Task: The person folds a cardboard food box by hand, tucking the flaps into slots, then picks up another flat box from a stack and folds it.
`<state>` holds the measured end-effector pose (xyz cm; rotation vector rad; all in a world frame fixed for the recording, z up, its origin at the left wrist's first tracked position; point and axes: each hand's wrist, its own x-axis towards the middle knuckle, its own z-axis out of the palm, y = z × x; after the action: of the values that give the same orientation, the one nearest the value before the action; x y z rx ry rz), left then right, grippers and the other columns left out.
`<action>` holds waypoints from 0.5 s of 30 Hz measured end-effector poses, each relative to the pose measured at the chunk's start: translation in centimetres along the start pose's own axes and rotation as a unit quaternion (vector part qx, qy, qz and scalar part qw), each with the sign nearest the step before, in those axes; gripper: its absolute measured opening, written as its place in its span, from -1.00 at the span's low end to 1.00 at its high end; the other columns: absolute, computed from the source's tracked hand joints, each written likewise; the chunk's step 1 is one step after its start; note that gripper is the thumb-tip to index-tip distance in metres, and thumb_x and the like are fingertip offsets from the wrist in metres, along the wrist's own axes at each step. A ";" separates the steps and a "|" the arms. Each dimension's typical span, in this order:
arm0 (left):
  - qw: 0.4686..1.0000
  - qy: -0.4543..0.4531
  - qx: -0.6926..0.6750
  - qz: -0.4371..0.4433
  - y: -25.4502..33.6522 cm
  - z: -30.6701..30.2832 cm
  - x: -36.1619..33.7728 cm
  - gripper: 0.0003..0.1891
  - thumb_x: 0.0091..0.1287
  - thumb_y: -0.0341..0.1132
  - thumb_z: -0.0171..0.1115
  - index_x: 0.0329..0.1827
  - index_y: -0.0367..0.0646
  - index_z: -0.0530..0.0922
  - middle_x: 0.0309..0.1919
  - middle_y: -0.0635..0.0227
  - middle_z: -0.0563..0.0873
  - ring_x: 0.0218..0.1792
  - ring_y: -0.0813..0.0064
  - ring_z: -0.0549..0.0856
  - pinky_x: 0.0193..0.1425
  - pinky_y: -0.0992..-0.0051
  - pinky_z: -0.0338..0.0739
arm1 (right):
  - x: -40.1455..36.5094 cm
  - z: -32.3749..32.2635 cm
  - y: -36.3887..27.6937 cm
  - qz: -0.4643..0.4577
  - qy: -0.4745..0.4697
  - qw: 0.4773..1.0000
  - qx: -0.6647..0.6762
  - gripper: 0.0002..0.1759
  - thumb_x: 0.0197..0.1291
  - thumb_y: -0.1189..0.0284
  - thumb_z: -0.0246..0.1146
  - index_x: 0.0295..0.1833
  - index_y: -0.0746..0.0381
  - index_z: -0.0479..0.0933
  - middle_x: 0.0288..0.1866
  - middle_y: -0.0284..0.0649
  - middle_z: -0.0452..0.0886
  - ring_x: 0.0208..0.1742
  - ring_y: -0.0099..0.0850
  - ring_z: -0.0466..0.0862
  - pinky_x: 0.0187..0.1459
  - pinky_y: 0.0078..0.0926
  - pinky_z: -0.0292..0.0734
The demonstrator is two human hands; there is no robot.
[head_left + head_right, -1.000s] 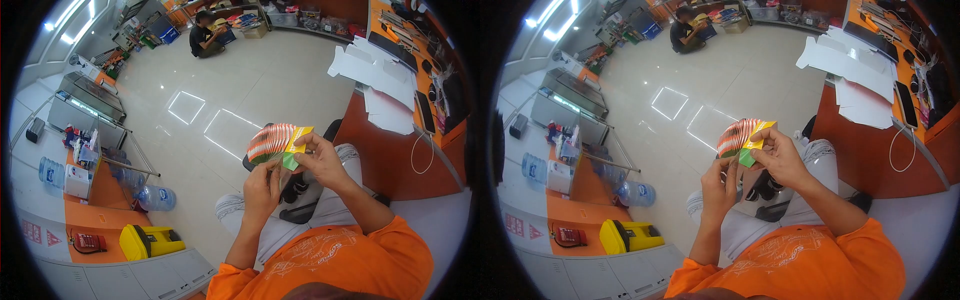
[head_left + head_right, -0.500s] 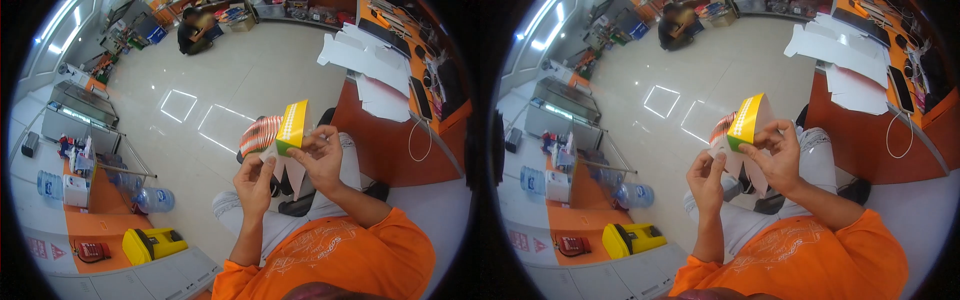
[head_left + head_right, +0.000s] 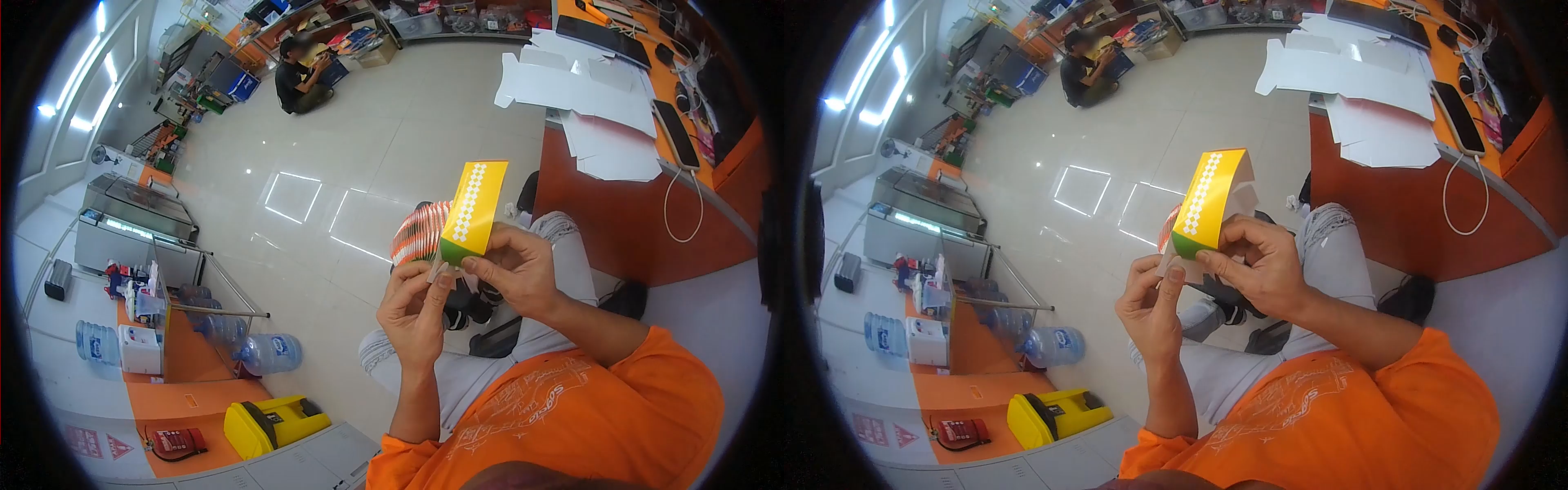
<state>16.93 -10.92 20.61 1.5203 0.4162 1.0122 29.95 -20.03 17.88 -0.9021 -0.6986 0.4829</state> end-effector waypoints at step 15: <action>0.998 -0.035 0.035 -0.029 0.2 -0.1 0.2 -0.87 0.40 -0.51 0.43 -0.09 -0.41 0.77 -0.07 0.24 0.69 -0.09 0.55 0.67 0.01 0.58 0.57 | 0.4 -1.1 -1.1 0.058 -0.120 0.991 -0.020 -0.86 0.40 0.56 0.37 -0.03 0.39 0.61 -0.02 -0.21 0.68 0.00 -0.55 0.69 0.07 -0.53 0.65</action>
<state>16.88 -10.75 20.89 1.5919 0.4474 0.9044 31.16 -20.93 18.46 -0.9347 -0.8793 0.6904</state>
